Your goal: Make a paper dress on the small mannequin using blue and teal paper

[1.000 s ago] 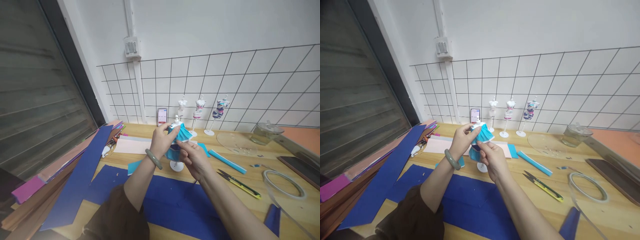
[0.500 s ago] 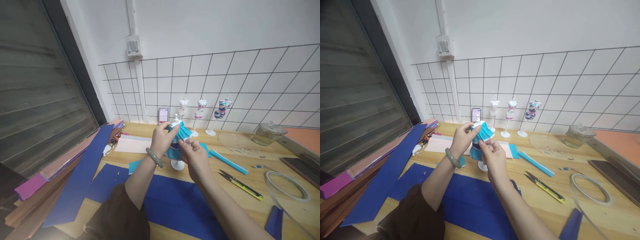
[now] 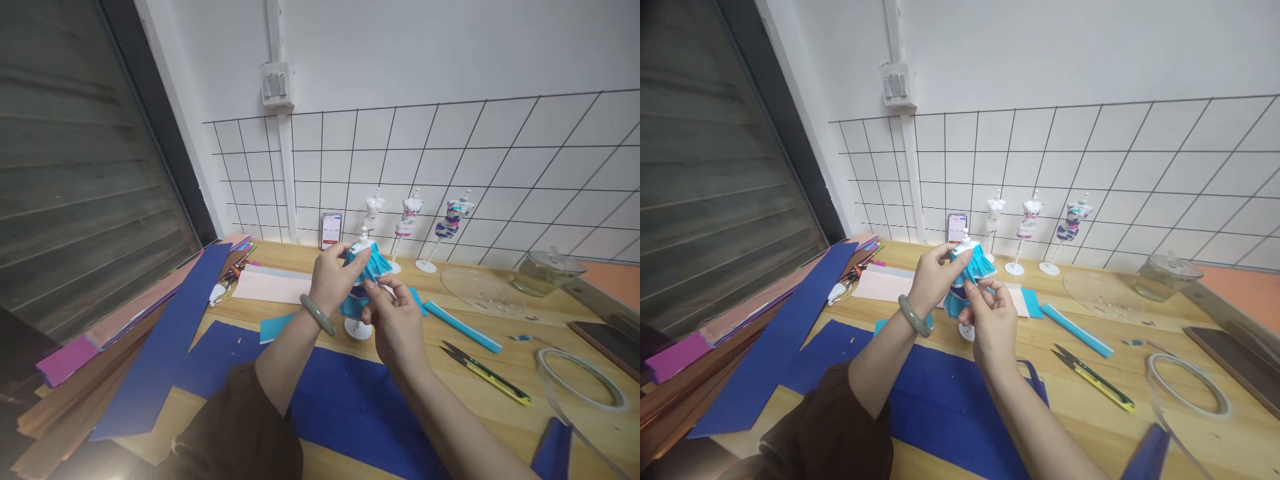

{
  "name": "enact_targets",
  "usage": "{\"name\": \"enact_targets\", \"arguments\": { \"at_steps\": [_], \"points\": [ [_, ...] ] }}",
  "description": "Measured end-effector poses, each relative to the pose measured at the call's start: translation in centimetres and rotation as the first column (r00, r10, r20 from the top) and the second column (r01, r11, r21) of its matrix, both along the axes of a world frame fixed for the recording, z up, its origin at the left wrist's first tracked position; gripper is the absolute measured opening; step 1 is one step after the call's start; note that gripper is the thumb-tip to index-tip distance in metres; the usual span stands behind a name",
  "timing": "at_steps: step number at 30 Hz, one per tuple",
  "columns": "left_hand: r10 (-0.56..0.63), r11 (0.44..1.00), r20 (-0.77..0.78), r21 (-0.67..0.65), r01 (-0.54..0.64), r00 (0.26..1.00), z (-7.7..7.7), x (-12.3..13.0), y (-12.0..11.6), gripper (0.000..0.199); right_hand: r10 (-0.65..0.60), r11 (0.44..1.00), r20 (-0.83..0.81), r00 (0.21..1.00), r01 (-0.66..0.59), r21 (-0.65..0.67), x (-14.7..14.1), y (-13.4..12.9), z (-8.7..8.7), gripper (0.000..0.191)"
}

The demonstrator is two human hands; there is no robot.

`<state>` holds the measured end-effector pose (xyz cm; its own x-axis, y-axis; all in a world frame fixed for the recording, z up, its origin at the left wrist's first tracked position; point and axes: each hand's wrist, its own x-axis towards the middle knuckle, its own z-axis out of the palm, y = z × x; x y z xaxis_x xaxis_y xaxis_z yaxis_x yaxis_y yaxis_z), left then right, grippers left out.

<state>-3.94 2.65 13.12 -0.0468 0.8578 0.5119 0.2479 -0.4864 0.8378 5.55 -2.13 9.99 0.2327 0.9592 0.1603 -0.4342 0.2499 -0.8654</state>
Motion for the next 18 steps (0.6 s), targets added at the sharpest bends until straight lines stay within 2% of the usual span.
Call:
{"name": "enact_targets", "arguments": {
  "at_steps": [4, 7, 12, 18],
  "points": [
    [-0.001, 1.000, -0.001, 0.009, 0.001, 1.000, 0.01, 0.04, -0.02, 0.030, 0.036, 0.999, -0.106, 0.994, -0.035, 0.015, -0.13, -0.02, 0.22, 0.039],
    [-0.005, 1.000, -0.006, 0.016, 0.005, 1.000, 0.01, 0.05, -0.01, 0.030, 0.015, 0.999, -0.161, 0.987, -0.008, 0.039, -0.17, -0.08, 0.25, 0.036],
    [-0.013, 1.000, -0.004, 0.001, 0.013, 1.000, -0.08, 0.13, 0.00, 0.033, -0.068, 0.994, -0.134, 0.989, 0.079, 0.074, -0.19, -0.04, -0.21, 0.030],
    [-0.045, 0.999, -0.009, -0.001, 0.045, 0.999, 0.00, 0.23, -0.21, 0.033, -0.054, 0.997, -0.098, 0.994, 0.058, 0.046, -0.24, 0.09, -0.61, 0.031]
  ]
}}
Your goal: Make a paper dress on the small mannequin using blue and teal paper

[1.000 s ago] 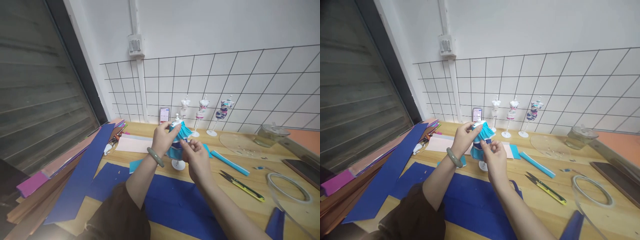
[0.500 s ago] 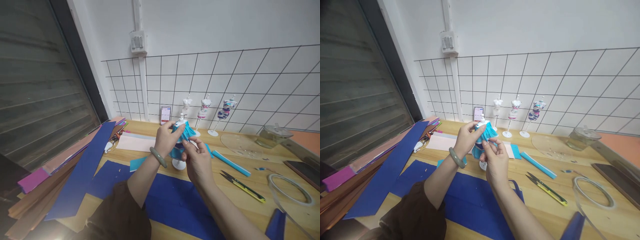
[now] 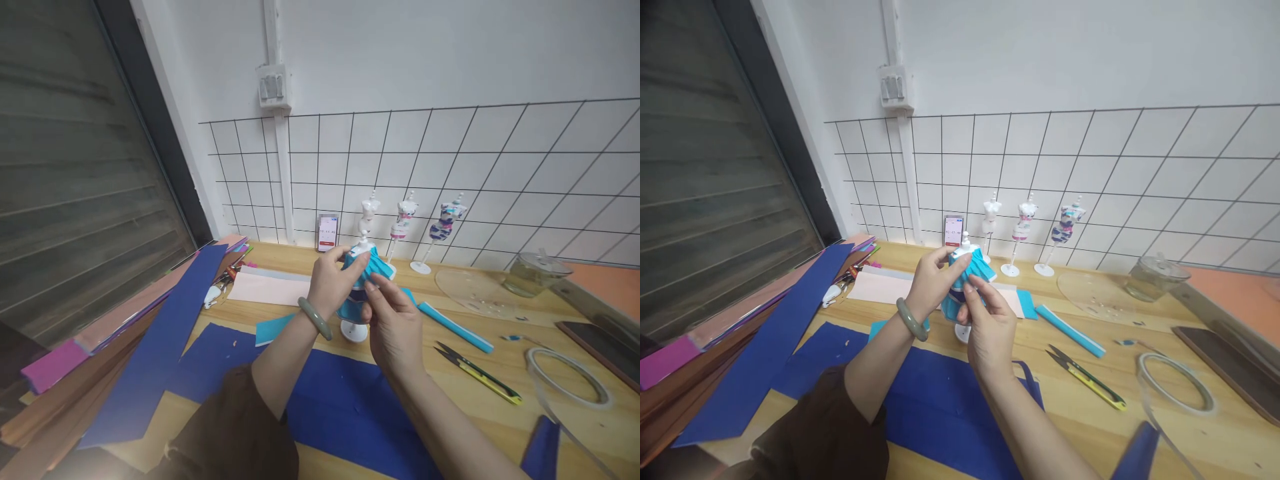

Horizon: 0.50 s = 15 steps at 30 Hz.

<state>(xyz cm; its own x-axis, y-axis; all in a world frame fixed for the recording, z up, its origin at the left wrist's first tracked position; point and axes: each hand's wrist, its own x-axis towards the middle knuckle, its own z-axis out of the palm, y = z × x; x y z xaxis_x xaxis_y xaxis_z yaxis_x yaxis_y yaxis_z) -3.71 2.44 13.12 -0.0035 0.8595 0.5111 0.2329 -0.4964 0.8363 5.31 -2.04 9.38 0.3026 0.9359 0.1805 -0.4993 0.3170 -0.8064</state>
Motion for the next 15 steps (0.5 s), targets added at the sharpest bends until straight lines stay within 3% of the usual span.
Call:
{"name": "enact_targets", "arguments": {
  "at_steps": [8, 15],
  "points": [
    [0.024, 0.999, -0.009, -0.023, -0.024, 1.000, 0.25, -0.08, -0.05, 0.030, -0.051, 0.999, 0.034, 0.998, 0.051, -0.004, 0.13, 0.18, 0.08, 0.040],
    [-0.007, 1.000, -0.005, 0.001, 0.007, 1.000, 0.28, -0.19, -0.02, 0.028, -0.074, 0.997, 0.050, 0.996, 0.074, -0.010, 0.18, 0.55, -0.69, 0.032]
  ]
}}
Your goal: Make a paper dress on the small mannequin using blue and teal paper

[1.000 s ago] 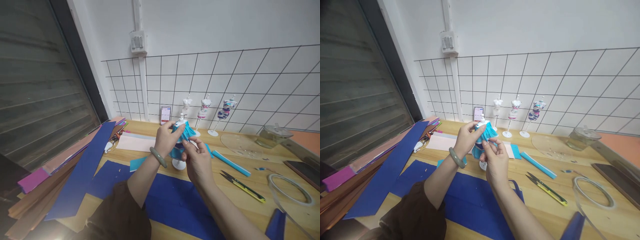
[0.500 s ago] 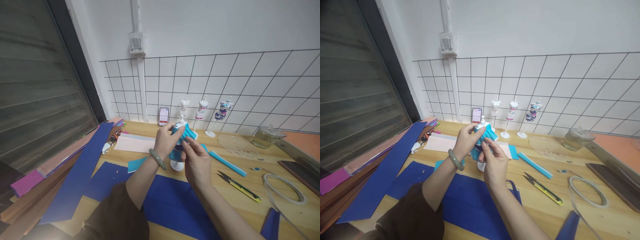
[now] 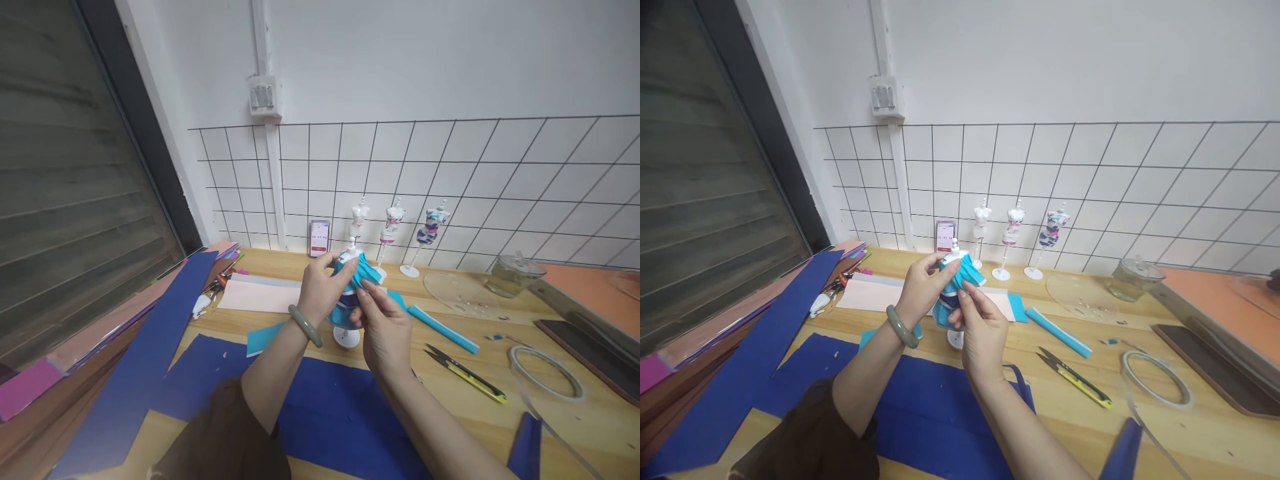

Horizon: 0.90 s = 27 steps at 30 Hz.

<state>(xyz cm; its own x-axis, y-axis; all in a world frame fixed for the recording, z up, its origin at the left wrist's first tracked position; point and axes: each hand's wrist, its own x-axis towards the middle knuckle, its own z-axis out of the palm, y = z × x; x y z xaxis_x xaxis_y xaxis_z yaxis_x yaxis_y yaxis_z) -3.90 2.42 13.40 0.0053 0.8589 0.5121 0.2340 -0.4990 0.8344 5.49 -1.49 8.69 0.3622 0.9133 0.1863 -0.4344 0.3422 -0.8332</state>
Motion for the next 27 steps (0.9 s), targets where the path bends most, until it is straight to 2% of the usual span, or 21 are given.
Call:
{"name": "enact_targets", "arguments": {
  "at_steps": [8, 27],
  "points": [
    [0.002, 1.000, -0.014, -0.002, -0.002, 1.000, 0.33, -0.14, -0.08, 0.027, -0.004, 1.000, -0.030, 1.000, 0.004, 0.014, -0.09, 0.01, -0.09, 0.026],
    [-0.005, 1.000, 0.011, -0.003, 0.005, 1.000, 0.21, -0.15, 0.05, 0.028, -0.002, 1.000, -0.009, 1.000, 0.002, -0.026, -0.45, -0.33, -0.44, 0.032]
  ]
}}
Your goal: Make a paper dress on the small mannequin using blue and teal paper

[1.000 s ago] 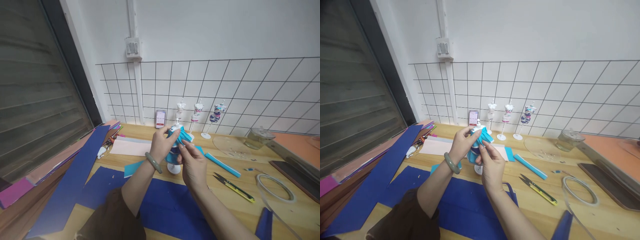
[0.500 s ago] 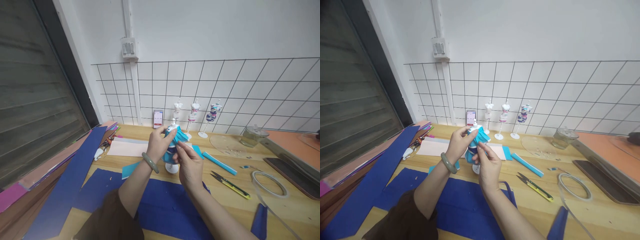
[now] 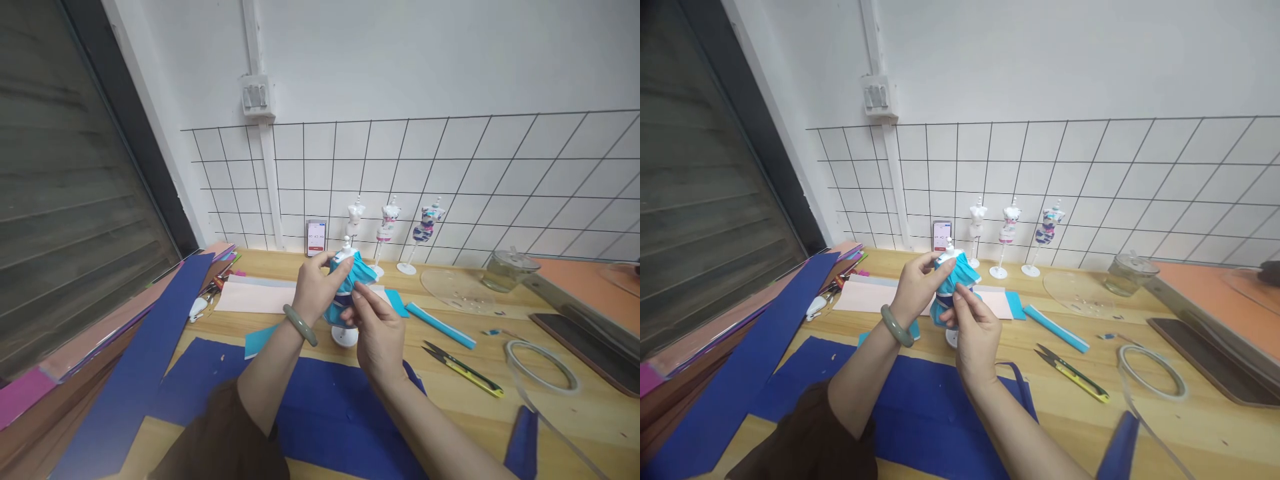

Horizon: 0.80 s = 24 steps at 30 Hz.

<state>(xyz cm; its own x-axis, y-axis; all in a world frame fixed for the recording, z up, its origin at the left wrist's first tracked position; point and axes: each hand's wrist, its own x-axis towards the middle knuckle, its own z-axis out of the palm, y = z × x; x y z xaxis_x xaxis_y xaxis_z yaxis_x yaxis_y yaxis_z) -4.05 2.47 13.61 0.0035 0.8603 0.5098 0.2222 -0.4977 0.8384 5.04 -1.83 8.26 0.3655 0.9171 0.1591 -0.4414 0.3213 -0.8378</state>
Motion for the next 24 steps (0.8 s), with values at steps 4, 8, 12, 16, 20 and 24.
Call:
{"name": "enact_targets", "arguments": {
  "at_steps": [4, 8, 12, 16, 20, 24],
  "points": [
    [-0.005, 1.000, -0.001, -0.008, 0.005, 1.000, -0.09, -0.04, 0.12, 0.028, 0.032, 0.999, -0.024, 0.999, -0.032, 0.005, -0.03, -0.12, 0.11, 0.032],
    [-0.018, 1.000, -0.001, -0.004, 0.018, 1.000, -0.16, -0.05, 0.17, 0.029, 0.022, 1.000, -0.064, 0.998, -0.021, 0.011, 0.00, -0.17, 0.37, 0.027],
    [-0.022, 1.000, -0.009, -0.004, 0.022, 1.000, -0.22, -0.11, 0.22, 0.030, 0.033, 0.999, -0.070, 0.997, -0.033, 0.007, 0.03, -0.18, 0.48, 0.027],
    [-0.064, 0.998, -0.004, 0.000, 0.064, 0.998, -0.32, -0.16, 0.25, 0.032, 0.024, 1.000, -0.038, 0.999, -0.024, -0.012, 0.03, -0.03, 0.28, 0.028],
    [-0.097, 0.995, -0.007, -0.011, 0.096, 0.995, -0.36, -0.12, 0.25, 0.034, 0.058, 0.998, -0.007, 0.998, -0.058, -0.021, -0.03, 0.07, 0.10, 0.033],
    [-0.121, 0.993, -0.018, -0.012, 0.121, 0.992, -0.17, -0.12, 0.11, 0.035, 0.098, 0.995, -0.007, 0.995, -0.098, -0.023, -0.12, 0.00, 0.20, 0.034]
  ]
}}
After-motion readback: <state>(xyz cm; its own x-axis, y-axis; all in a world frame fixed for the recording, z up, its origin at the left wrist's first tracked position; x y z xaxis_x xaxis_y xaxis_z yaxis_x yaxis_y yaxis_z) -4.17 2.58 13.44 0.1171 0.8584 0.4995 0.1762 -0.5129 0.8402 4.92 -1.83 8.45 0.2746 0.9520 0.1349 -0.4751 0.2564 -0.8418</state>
